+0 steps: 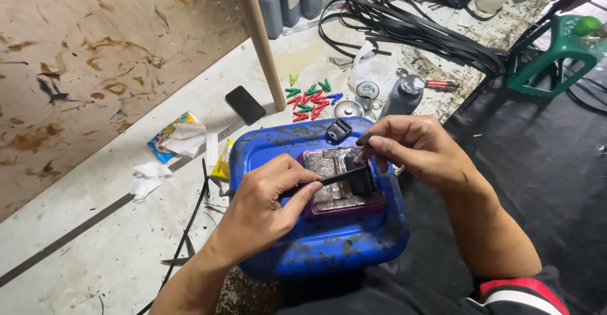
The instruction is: The person cuts a black cable with scissors, then rubs it against a small device on a blue container. They hang the cable on a wall rack using a clothespin, then repeat the process with another cable.
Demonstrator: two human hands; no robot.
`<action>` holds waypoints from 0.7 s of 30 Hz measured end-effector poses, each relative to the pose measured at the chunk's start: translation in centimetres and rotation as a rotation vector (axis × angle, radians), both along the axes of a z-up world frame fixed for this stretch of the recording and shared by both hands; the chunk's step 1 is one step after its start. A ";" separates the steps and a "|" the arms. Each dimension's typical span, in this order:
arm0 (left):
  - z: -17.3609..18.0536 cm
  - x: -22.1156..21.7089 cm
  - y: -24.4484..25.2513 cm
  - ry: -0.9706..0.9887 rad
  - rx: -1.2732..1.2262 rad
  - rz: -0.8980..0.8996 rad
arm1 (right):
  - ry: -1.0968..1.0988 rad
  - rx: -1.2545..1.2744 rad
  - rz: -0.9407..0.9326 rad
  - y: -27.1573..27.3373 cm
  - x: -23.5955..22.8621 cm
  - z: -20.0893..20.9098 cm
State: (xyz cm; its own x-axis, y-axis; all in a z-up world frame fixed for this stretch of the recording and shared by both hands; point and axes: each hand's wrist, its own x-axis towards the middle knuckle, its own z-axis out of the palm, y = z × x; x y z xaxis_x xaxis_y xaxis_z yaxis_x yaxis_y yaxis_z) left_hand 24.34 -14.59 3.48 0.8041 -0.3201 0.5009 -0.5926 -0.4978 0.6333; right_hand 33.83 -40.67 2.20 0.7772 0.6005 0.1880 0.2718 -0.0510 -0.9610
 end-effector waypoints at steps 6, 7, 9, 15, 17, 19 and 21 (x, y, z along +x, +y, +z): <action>-0.6 0.1 -0.5 -0.022 0.007 -0.002 | -0.492 -0.108 0.043 0.1 -1.2 1.3; -0.6 0.0 -0.6 -0.015 0.007 0.001 | -0.484 -0.108 0.046 -0.1 -1.1 1.0; -0.6 0.0 -0.7 -0.051 0.028 0.008 | -0.691 -0.252 0.019 -0.3 -1.0 0.3; -1.3 -0.1 -0.7 -0.074 0.072 0.040 | -0.849 -0.397 0.045 -0.2 -0.8 -0.7; -1.4 0.0 -0.6 -0.083 0.085 0.040 | -0.850 -0.402 0.066 -0.2 -1.0 -0.6; -1.5 0.1 -0.5 -0.095 0.100 0.042 | -0.853 -0.405 0.087 -0.1 -1.1 -0.5; -1.7 0.3 -0.5 -0.106 0.114 0.036 | -0.874 -0.402 0.092 -0.1 -1.2 -0.4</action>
State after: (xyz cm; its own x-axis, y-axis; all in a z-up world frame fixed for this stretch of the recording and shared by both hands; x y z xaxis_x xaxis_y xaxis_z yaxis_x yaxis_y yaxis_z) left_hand 24.60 -15.10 1.73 0.7608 -0.3513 0.5457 -0.6334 -0.5850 0.5065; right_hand 32.65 -40.73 1.82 0.4067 0.7978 0.4451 0.9023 -0.2744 -0.3326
